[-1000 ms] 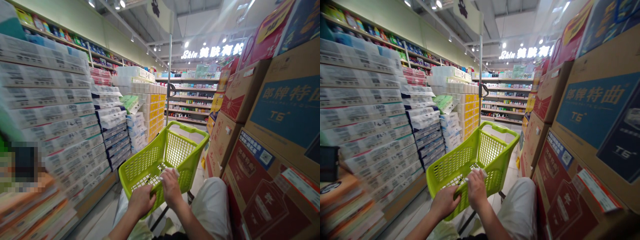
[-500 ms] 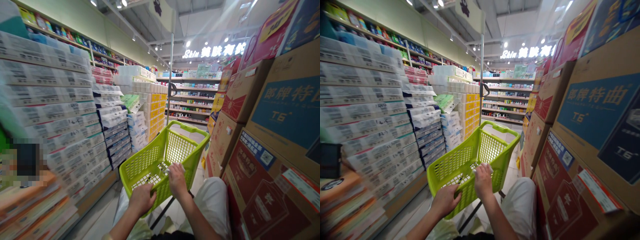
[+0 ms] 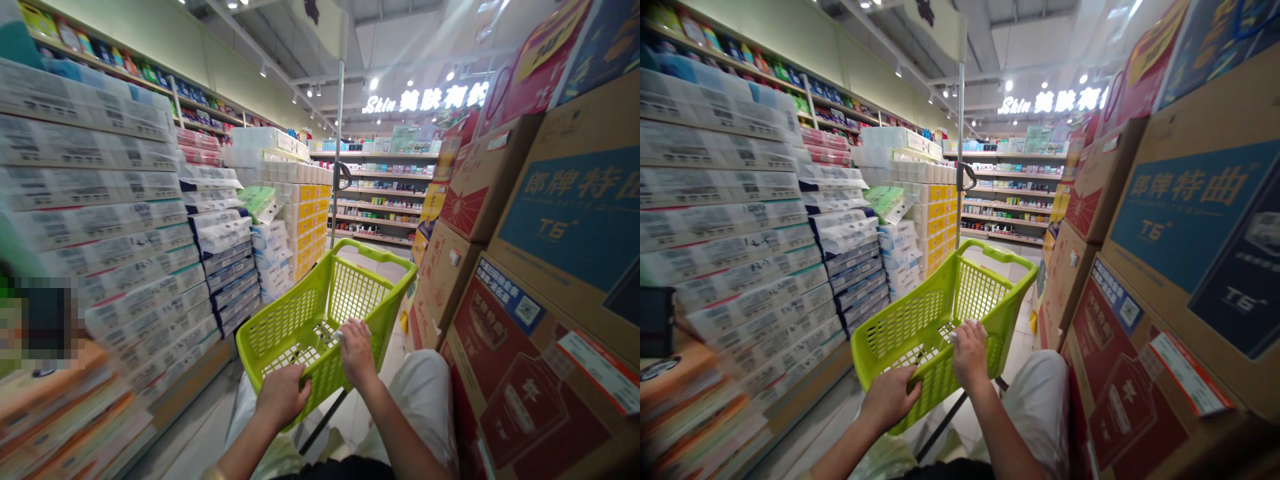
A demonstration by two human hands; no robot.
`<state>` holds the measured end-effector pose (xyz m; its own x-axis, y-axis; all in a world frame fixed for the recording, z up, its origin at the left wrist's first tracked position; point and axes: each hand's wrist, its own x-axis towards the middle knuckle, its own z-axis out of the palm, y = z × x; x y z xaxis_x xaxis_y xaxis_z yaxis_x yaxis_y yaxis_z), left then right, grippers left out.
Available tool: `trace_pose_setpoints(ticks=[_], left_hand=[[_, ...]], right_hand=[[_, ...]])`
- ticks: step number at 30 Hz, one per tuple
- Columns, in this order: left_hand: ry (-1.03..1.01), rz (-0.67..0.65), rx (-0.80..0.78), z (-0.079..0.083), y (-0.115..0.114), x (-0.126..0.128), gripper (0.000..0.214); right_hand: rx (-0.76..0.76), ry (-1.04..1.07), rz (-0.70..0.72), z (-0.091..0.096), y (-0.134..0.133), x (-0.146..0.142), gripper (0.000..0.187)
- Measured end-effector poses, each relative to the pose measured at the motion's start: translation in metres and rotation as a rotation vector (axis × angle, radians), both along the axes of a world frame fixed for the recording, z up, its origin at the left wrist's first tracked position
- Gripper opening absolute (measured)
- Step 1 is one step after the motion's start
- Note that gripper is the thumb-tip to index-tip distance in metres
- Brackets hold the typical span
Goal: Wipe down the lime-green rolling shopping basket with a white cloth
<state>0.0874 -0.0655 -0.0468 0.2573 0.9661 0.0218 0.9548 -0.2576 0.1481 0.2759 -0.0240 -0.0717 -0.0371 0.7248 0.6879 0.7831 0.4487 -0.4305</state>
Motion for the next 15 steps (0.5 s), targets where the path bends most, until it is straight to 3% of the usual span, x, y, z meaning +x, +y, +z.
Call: trace_pose_setpoints(ticks=[4,7,15], left_hand=[[0.011,-0.014,-0.002,-0.001,0.001,-0.001,0.023],[0.011,-0.030,-0.009,-0.001,0.000,-0.005,0.022],[0.045,-0.038,-0.023,0.001,0.011,-0.010,0.024]], right_hand=[[0.000,0.008,0.141,-0.011,-0.024,-0.037,0.026],[0.002,-0.036,0.225,-0.011,-0.030,-0.041,0.027],[0.015,-0.145,0.047,0.006,0.016,0.031,0.023]])
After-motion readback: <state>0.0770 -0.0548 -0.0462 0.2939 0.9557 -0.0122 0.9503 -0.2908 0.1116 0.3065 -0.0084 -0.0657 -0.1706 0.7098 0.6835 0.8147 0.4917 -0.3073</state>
